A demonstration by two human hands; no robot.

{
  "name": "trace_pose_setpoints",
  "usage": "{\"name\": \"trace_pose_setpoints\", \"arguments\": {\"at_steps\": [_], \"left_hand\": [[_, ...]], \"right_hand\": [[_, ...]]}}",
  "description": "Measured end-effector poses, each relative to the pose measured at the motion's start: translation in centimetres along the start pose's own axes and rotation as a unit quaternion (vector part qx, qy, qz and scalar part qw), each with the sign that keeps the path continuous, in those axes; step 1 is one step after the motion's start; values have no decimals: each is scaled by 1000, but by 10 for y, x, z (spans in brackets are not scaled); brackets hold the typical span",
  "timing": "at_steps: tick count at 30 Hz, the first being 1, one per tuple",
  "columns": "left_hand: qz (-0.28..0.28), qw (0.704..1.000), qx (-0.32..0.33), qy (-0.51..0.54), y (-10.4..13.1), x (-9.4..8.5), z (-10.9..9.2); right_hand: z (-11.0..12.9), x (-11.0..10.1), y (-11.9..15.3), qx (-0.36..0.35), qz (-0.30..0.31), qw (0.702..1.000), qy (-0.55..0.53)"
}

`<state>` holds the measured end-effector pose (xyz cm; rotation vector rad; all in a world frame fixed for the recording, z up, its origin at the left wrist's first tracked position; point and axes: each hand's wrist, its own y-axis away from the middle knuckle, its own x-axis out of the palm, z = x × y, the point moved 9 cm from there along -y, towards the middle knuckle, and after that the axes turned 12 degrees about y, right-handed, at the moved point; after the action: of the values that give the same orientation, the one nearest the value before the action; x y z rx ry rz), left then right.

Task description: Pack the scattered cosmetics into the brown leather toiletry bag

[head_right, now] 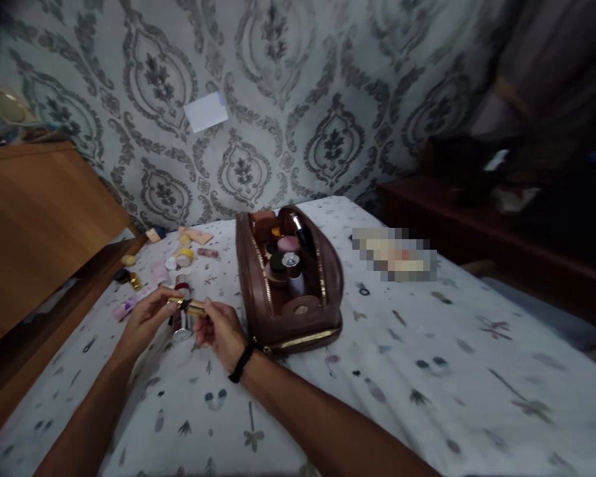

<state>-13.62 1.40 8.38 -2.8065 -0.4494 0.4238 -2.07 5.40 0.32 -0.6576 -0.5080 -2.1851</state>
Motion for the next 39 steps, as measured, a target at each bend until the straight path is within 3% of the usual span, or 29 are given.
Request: {"name": "trace_pose_setpoints", "arguments": {"at_steps": [5, 10, 20, 26, 39], "left_hand": [[-16, 999, -26, 18, -1, -4, 0], [-53, 998, 6, -39, -11, -11, -26], [-12, 995, -26, -96, -22, 0, -37], [-11, 994, -10, -110, -27, 4, -49], [12, 978, 30, -204, -36, 14, -74]], "right_hand": [[-4, 2, -5, 6, 12, 1000, -15], [-7, 1, -8, 18, 11, 999, -32], [-4, -1, -6, 14, 5, 998, -66], [-4, 0, -3, 51, -12, 998, -46], [-4, 3, -6, 32, 10, 999, -32]]}}
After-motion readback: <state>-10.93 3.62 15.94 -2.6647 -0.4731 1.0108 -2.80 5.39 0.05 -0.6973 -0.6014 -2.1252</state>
